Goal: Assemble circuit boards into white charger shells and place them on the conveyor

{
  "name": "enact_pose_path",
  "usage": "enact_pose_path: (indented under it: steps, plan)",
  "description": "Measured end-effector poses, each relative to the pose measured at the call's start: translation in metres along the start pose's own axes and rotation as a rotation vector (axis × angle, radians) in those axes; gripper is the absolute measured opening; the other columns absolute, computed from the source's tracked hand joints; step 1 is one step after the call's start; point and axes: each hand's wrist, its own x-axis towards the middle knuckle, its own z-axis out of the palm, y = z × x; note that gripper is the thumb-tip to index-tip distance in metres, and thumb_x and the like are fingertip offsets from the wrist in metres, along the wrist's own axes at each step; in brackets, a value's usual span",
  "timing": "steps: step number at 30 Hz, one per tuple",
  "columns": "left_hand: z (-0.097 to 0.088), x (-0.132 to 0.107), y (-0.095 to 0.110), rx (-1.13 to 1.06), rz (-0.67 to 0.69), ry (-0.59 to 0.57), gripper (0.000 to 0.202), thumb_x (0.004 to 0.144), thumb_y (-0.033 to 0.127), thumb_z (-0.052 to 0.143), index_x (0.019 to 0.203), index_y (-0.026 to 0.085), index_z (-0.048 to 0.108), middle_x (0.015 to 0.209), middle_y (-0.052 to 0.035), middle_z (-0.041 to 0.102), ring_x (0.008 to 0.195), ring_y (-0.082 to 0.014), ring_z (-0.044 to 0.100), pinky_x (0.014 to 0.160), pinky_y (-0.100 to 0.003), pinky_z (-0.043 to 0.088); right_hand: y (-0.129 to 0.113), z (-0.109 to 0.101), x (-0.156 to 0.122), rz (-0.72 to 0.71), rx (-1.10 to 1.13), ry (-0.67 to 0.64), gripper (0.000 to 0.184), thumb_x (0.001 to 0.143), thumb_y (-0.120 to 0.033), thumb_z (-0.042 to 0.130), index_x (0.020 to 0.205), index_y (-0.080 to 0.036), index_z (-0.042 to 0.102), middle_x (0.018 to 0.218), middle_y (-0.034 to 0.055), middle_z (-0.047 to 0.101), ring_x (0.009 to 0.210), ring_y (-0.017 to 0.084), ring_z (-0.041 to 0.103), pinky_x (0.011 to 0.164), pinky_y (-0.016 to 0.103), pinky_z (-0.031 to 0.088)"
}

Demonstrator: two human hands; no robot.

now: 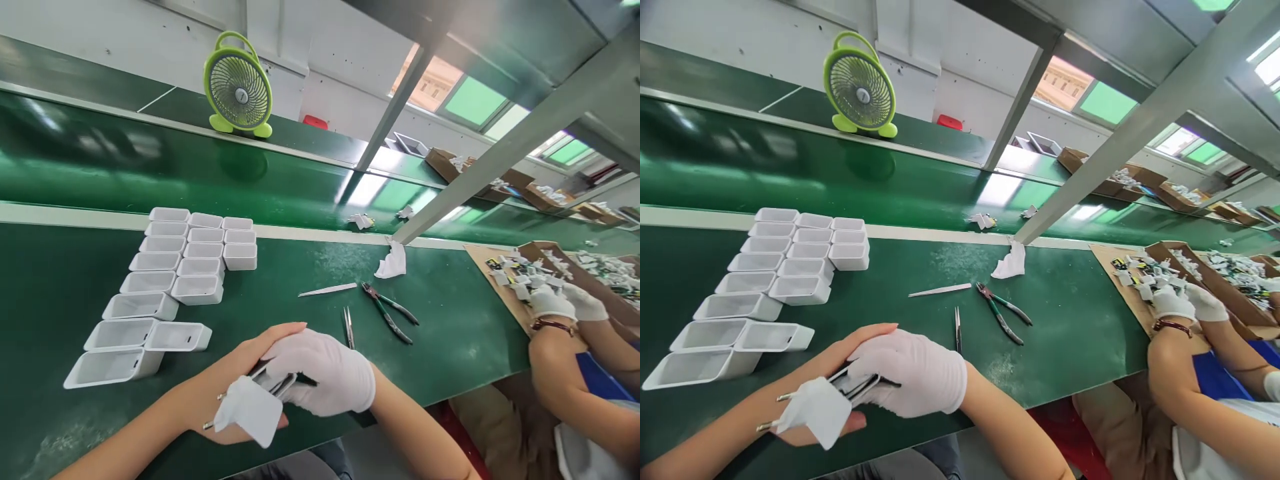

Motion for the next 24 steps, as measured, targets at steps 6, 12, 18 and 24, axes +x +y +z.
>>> enact_pose_path:
  steps: [6, 12, 18, 24]
  plan:
    - [0.012, 0.004, -0.002, 0.054, 0.035, 0.158, 0.081, 0.078, 0.021, 0.073, 0.147, 0.027, 0.032, 0.107, -0.006, 0.065, 0.068, -0.0135, 0.062, 0.061, -0.024, 0.055, -0.014, -0.044, -0.013, 0.081, -0.247, 0.361, 0.034, 0.097, -0.011, 0.045, 0.123, -0.03, 0.057, 0.124, 0.0048, 0.066, 0.12, 0.021, 0.061, 0.104, 0.043, 0.05]
    - [0.015, 0.008, -0.001, 0.323, 0.047, 0.255, 0.038, 0.082, 0.02, 0.068, 0.114, 0.024, 0.046, 0.106, -0.005, 0.057, 0.086, -0.0173, 0.06, 0.073, -0.029, 0.054, -0.004, -0.106, -0.093, 0.979, -0.964, 0.239, 0.023, 0.097, -0.038, 0.065, 0.114, -0.022, 0.06, 0.116, 0.0089, 0.064, 0.108, 0.028, 0.062, 0.084, 0.037, 0.05]
    - [0.02, 0.009, -0.011, 0.38, 0.027, 0.358, 0.044, 0.08, 0.016, 0.068, 0.118, 0.023, 0.048, 0.118, -0.0094, 0.059, 0.107, -0.0239, 0.062, 0.087, -0.037, 0.056, 0.033, -0.099, -0.138, 1.098, -1.074, 0.186, 0.021, 0.099, -0.033, 0.06, 0.085, -0.018, 0.059, 0.1, 0.0076, 0.058, 0.089, 0.023, 0.06, 0.072, 0.031, 0.042]
    - [0.012, 0.011, 0.016, 0.639, 0.194, 0.43, 0.034, 0.089, 0.021, 0.068, 0.117, 0.019, 0.049, 0.101, -0.0064, 0.061, 0.09, -0.0199, 0.061, 0.081, -0.036, 0.056, 0.028, -0.097, -0.113, 1.047, -1.041, 0.294, 0.024, 0.102, -0.024, 0.042, 0.079, -0.019, 0.047, 0.091, 0.0093, 0.054, 0.082, 0.023, 0.055, 0.073, 0.033, 0.043]
